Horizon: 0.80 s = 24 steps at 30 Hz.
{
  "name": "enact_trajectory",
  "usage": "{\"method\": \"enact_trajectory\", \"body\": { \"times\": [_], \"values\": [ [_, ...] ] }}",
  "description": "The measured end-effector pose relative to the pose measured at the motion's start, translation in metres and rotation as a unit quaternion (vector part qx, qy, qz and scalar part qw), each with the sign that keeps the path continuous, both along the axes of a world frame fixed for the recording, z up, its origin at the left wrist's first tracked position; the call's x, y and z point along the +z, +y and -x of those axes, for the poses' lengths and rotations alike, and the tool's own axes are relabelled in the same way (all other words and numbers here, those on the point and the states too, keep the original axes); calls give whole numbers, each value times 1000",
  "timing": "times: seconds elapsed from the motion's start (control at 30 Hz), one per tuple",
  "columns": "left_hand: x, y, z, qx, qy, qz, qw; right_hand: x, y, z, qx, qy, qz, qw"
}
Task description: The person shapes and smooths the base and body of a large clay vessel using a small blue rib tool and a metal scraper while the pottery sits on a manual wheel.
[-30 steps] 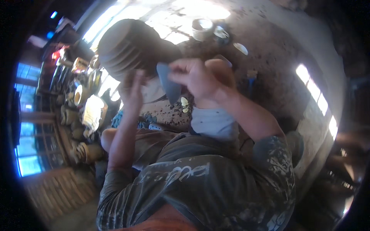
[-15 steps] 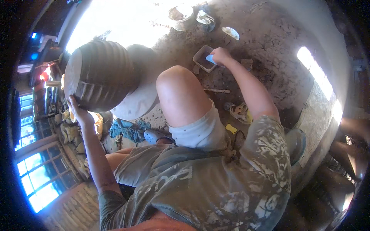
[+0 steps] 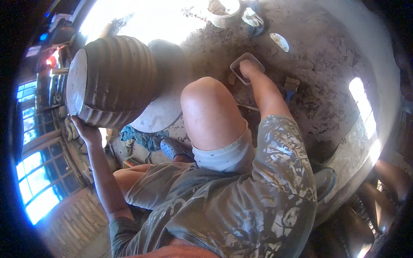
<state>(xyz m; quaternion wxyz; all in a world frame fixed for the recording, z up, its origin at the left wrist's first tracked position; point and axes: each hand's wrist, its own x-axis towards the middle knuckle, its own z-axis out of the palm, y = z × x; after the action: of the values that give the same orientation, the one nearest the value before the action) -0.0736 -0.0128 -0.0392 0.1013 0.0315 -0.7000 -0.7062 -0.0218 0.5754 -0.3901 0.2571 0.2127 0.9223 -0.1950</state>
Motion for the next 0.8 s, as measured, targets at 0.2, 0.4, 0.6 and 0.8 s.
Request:
{"method": "enact_trajectory", "body": {
  "times": [0.2, 0.4, 0.6, 0.8],
  "values": [
    [11, 7, -31, 33, -12, 39, 999, 2, -13, 3, 200, -27, -18, 979],
    [20, 53, -5, -88, 80, 32, 992, 18, 32, -3, 194, -24, 132, 972],
    [10, 41, 0, -52, 139, 114, 982, 207, 8, 18, -64, 205, 336, 917],
    [17, 93, -41, 100, 233, 402, 880, 401, -144, -20, 85, 476, 363, 797]
  ]
}}
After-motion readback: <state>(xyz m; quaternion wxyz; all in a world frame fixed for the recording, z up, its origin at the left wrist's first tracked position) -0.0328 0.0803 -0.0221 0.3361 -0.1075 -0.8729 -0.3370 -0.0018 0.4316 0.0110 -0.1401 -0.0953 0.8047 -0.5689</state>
